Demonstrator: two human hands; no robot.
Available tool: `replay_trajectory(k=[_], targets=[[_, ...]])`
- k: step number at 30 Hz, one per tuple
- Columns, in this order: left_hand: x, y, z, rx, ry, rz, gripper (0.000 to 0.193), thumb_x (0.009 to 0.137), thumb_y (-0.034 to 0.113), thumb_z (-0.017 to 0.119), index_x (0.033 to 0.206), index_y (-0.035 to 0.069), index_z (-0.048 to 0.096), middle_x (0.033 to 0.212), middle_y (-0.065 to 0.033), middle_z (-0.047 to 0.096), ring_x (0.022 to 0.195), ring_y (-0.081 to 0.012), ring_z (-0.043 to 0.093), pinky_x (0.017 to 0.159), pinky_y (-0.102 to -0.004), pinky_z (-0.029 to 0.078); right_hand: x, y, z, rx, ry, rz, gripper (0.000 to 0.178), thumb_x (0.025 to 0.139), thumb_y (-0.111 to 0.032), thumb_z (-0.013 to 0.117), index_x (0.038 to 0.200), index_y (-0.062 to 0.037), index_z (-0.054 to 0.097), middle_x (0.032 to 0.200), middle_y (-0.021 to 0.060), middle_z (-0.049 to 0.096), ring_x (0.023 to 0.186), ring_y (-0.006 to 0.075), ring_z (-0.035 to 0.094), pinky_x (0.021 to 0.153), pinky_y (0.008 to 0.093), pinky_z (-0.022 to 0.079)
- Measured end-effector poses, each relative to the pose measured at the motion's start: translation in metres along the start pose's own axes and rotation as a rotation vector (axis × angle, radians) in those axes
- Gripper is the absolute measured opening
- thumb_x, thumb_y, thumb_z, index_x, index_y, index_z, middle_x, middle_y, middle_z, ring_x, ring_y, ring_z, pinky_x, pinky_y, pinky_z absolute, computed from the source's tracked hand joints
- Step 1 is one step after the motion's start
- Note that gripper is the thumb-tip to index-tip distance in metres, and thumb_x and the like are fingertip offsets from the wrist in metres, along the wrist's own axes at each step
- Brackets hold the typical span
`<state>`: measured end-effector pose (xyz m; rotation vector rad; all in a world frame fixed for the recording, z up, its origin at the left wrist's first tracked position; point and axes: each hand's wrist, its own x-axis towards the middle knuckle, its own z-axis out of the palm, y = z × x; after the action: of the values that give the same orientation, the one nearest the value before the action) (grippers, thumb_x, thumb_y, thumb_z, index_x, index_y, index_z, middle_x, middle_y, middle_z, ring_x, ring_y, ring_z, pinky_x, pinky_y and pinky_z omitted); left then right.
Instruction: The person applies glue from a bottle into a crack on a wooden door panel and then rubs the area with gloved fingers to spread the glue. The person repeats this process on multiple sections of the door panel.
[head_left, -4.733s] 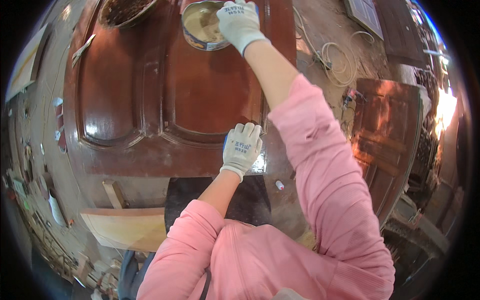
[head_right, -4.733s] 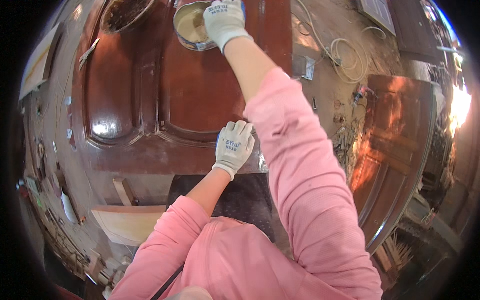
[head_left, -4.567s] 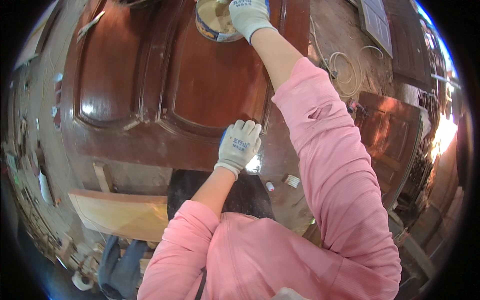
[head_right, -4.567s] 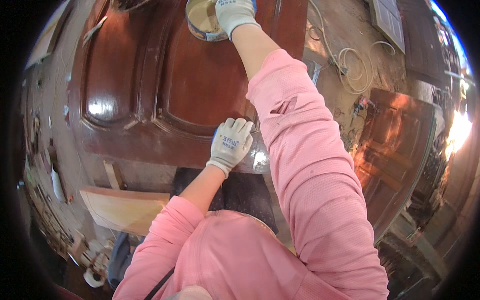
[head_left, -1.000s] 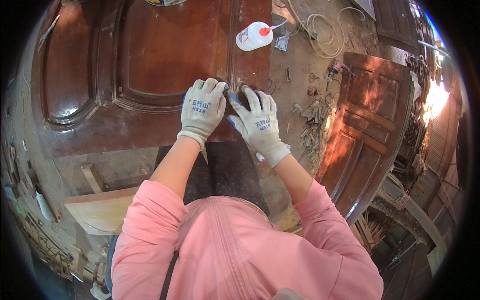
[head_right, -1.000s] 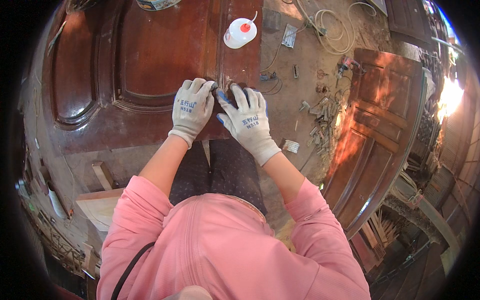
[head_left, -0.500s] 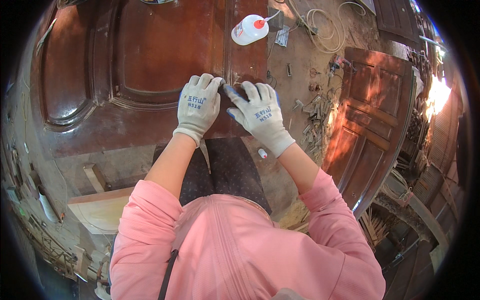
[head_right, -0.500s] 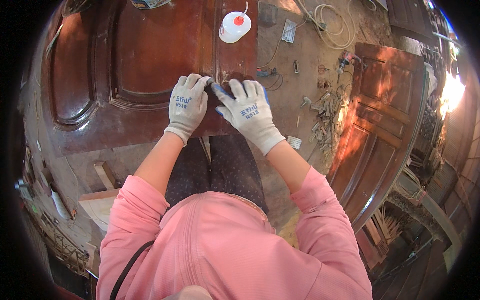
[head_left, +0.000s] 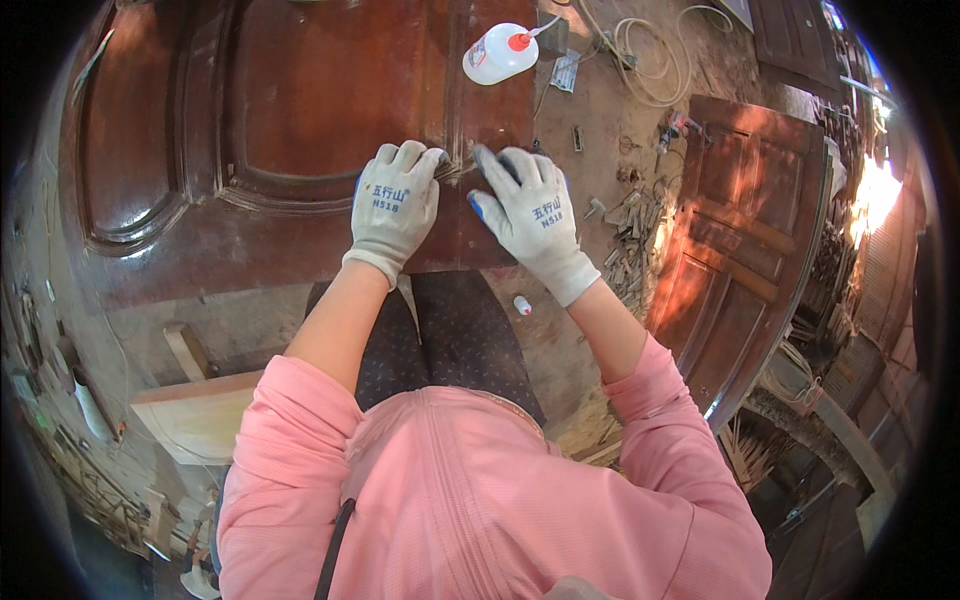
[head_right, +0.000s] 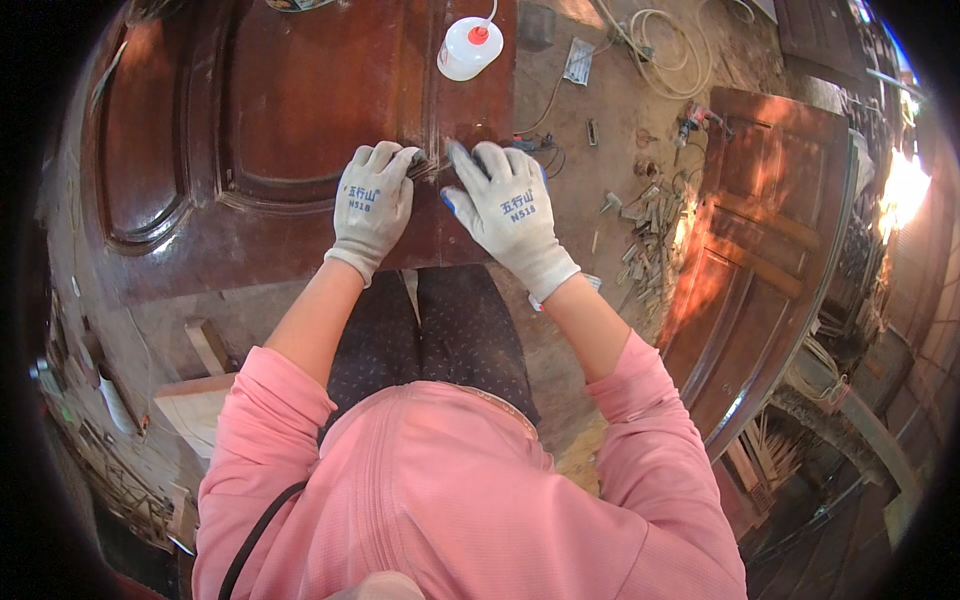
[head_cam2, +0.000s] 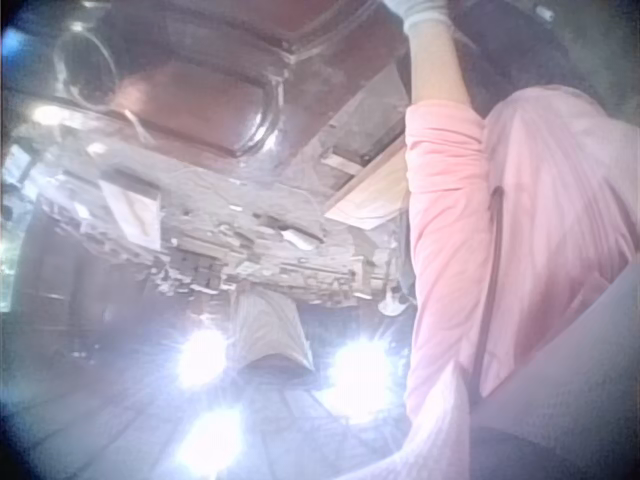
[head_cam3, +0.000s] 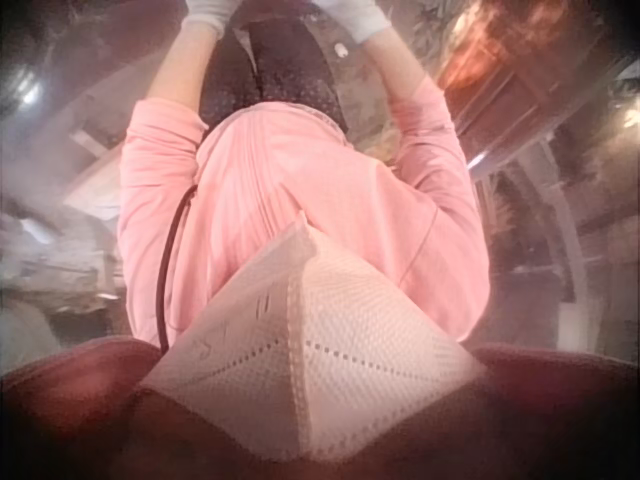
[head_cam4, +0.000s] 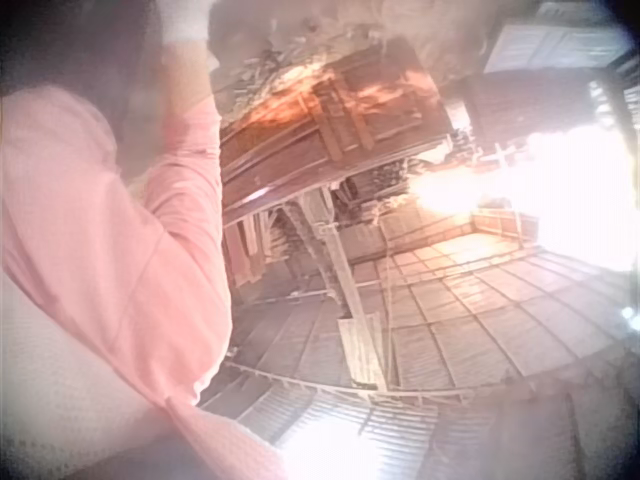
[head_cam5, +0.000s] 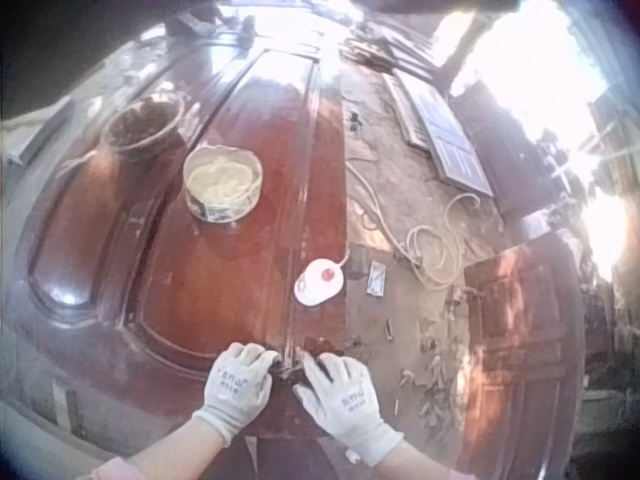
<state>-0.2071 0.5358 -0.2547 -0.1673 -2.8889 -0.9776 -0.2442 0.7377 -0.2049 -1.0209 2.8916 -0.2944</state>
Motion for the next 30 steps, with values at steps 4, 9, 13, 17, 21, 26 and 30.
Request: replay_trajectory(k=[4, 9, 13, 17, 21, 26, 30], targets=[[0.001, 0.001, 0.002, -0.018, 0.009, 0.008, 0.033, 0.085, 0.006, 0.064, 0.118, 0.007, 0.066, 0.110, -0.0097, 0.062, 0.101, -0.0323, 0.058, 0.091, -0.0446, 0.050, -0.006, -0.007, 0.003, -0.064, -0.010, -0.046, 0.056, 0.093, -0.042, 0.069, 0.143, -0.0189, 0.062, 0.122, 0.0092, 0.058, 0.112, 0.0315, 0.054, 0.104, 0.0490, 0.042], [0.000, 0.002, -0.001, 0.000, 0.009, -0.011, 0.032, 0.085, 0.006, 0.064, 0.117, 0.007, 0.067, 0.109, -0.0093, 0.062, 0.101, -0.0319, 0.058, 0.091, -0.0445, 0.050, -0.009, -0.005, 0.002, 0.058, -0.047, -0.064, 0.058, 0.092, -0.047, 0.068, 0.142, -0.0195, 0.062, 0.122, 0.0087, 0.058, 0.113, 0.0312, 0.054, 0.103, 0.0504, 0.042], [0.001, 0.003, 0.000, 0.000, 0.016, -0.008, 0.032, 0.085, 0.007, 0.064, 0.117, 0.007, 0.067, 0.109, -0.0088, 0.062, 0.101, -0.0315, 0.058, 0.091, -0.0443, 0.050, 0.003, -0.002, 0.003, -0.108, -0.106, -0.062, 0.059, 0.093, -0.050, 0.066, 0.145, -0.0212, 0.060, 0.112, 0.0068, 0.056, 0.107, 0.0288, 0.054, 0.097, 0.0481, 0.043], [0.000, 0.002, 0.000, 0.001, -0.002, -0.018, 0.032, 0.086, 0.007, 0.064, 0.118, 0.007, 0.067, 0.110, -0.0087, 0.062, 0.101, -0.0312, 0.058, 0.092, -0.0442, 0.050, -0.007, -0.006, -0.001, 0.025, -0.142, -0.115, 0.048, 0.096, -0.048, 0.064, 0.136, -0.0227, 0.068, 0.107, 0.0056, 0.059, 0.103, 0.0264, 0.055, 0.097, 0.0448, 0.042], [0.000, 0.003, 0.001, 0.010, 0.000, -0.015, 0.032, 0.086, 0.007, 0.064, 0.118, 0.007, 0.067, 0.110, -0.0087, 0.063, 0.101, -0.0310, 0.058, 0.092, -0.0440, 0.050, 0.008, -0.002, 0.003, -0.104, -0.161, -0.241, 0.043, 0.097, -0.048, 0.063, 0.134, -0.0267, 0.070, 0.104, 0.0035, 0.061, 0.102, 0.0248, 0.056, 0.095, 0.0424, 0.044], [-0.001, 0.001, 0.000, 0.015, -0.004, -0.011, 0.034, 0.086, 0.006, 0.063, 0.120, 0.007, 0.066, 0.110, -0.0086, 0.062, 0.101, -0.0310, 0.058, 0.093, -0.0439, 0.050, 0.022, 0.017, -0.016, -0.175, -0.198, -0.265, 0.041, 0.098, -0.047, 0.062, 0.135, -0.0318, 0.069, 0.105, 0.0026, 0.063, 0.102, 0.0238, 0.057, 0.092, 0.0415, 0.044], [-0.001, 0.000, 0.003, 0.039, 0.035, 0.000, 0.031, 0.086, 0.010, 0.067, 0.117, 0.010, 0.068, 0.109, -0.0065, 0.063, 0.100, -0.0293, 0.060, 0.089, -0.0427, 0.051, 0.024, 0.014, -0.022, -0.163, -0.227, -0.294, 0.041, 0.098, -0.046, 0.062, 0.137, -0.0327, 0.068, 0.106, 0.0018, 0.063, 0.103, 0.0235, 0.059, 0.090, 0.0410, 0.045]])
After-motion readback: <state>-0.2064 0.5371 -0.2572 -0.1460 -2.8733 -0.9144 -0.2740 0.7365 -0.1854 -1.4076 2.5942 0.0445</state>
